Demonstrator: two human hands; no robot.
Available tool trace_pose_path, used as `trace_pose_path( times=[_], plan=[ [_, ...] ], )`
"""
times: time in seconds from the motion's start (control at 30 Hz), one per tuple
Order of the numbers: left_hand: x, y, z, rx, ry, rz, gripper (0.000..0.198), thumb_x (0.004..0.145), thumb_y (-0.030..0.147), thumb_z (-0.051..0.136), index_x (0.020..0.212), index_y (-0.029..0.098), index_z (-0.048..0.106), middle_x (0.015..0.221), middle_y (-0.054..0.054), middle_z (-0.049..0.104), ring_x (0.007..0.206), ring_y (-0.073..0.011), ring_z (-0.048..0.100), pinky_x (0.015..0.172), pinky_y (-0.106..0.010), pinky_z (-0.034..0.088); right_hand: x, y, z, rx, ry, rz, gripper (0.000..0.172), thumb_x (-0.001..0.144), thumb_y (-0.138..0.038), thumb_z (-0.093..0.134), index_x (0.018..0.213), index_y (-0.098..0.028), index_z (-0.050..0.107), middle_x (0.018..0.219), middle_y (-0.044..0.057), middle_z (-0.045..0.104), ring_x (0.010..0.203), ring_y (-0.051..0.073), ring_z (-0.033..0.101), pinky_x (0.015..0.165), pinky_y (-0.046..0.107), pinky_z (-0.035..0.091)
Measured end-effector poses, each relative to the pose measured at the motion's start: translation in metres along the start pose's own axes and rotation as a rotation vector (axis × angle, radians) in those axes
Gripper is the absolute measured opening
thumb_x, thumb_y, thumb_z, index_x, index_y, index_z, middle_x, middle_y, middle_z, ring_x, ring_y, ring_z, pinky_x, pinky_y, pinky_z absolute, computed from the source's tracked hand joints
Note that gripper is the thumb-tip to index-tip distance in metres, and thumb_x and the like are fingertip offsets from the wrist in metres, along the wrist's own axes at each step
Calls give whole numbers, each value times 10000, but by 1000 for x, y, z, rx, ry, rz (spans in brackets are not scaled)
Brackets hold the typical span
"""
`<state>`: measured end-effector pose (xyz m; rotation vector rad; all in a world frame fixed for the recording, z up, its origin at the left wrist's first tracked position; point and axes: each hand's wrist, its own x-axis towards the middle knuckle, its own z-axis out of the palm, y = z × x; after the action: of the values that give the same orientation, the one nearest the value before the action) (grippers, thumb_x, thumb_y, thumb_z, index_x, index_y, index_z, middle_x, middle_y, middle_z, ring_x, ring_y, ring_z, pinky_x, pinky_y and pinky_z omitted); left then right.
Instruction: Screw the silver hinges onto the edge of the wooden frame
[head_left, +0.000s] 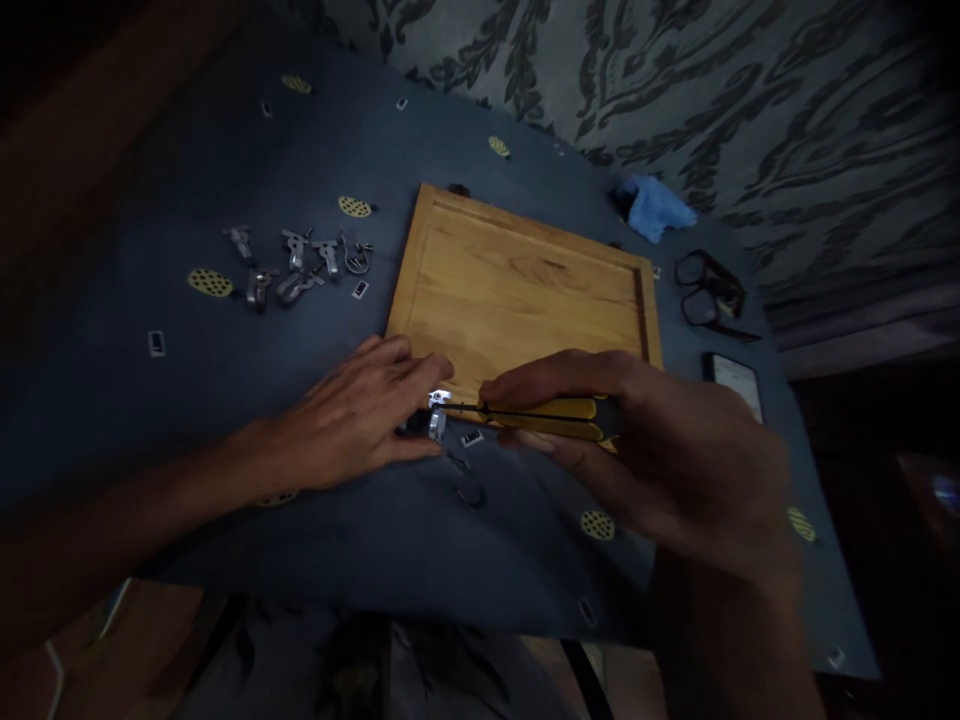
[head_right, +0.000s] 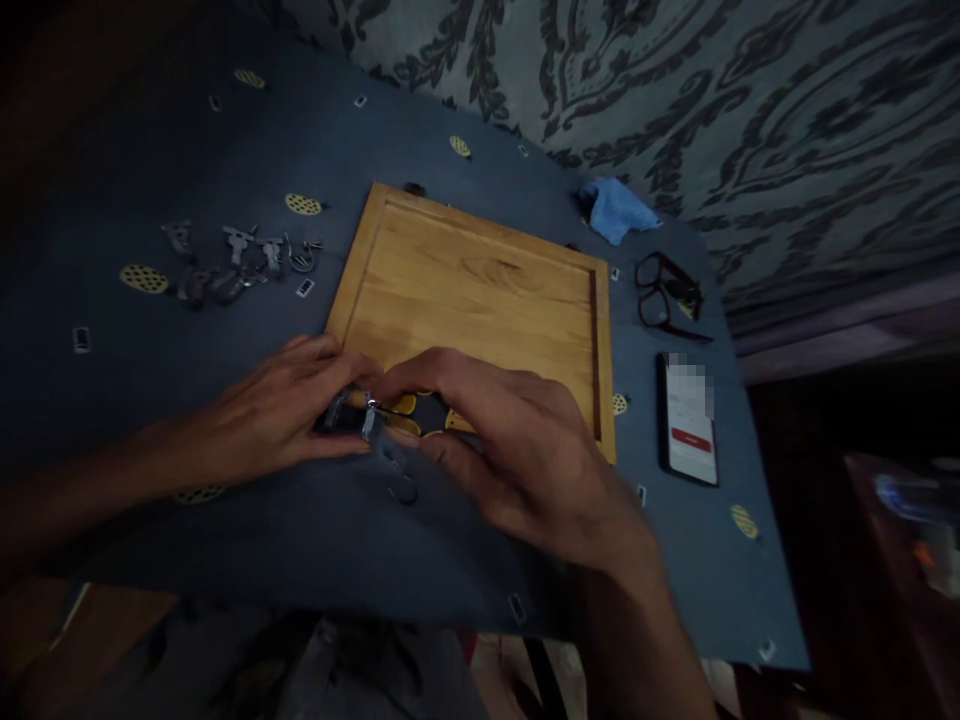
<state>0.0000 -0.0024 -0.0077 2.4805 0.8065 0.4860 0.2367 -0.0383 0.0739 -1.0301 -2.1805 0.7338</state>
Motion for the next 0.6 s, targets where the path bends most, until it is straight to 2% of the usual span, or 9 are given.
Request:
trace_pose_path(
  times=[0.07,0.2,0.33,0.43,0.5,0.6],
  plan=[
    [0,0,0,-9,7,0,436,921,366,766,1230,205,504,1016,-25,634,978,-237,575,873,-343,421,-1,-2,4,17,80,49,184,929,-308,747,1112,-292,730,1037,3,811,909,203,799,768,306,684],
    [0,-1,0,-7,11,-1,412,918,362,767,1210,212,517,991,-24,632,988,-246,572,858,-341,423,-5,-6,17,48,292,124,264,880,-443,785,1080,-278,736,1030,41,805,966,260,793,727,362,694],
    [-2,-5,1,16,11,-1,390,909,354,772,1179,221,525,1013,-27,631,1003,-246,577,855,-340,431,-10,-3,25,78,376,149,297,861,-451,803,1078,-261,733,1022,60,803,942,274,794,698,388,692],
    [-3,-5,2,6,11,5,380,919,384,754,1178,222,527,1034,-35,635,1017,-250,583,862,-347,446,-15,1,23,89,416,127,274,854,-387,820,1076,-253,733,1000,59,803,889,265,794,662,385,684],
    [-2,-4,2,0,20,2,378,926,394,744,1186,223,528,1045,-42,642,1028,-254,582,866,-353,449,-19,4,21,89,456,75,253,848,-278,826,1084,-256,735,982,39,800,852,237,789,639,357,674],
    [-1,-1,2,6,19,-7,386,926,393,748,1191,223,524,1050,-43,654,1024,-255,577,862,-352,444,-23,7,21,93,480,-7,333,832,-118,803,1119,-272,733,978,7,797,841,198,778,673,331,674]
  ],
)
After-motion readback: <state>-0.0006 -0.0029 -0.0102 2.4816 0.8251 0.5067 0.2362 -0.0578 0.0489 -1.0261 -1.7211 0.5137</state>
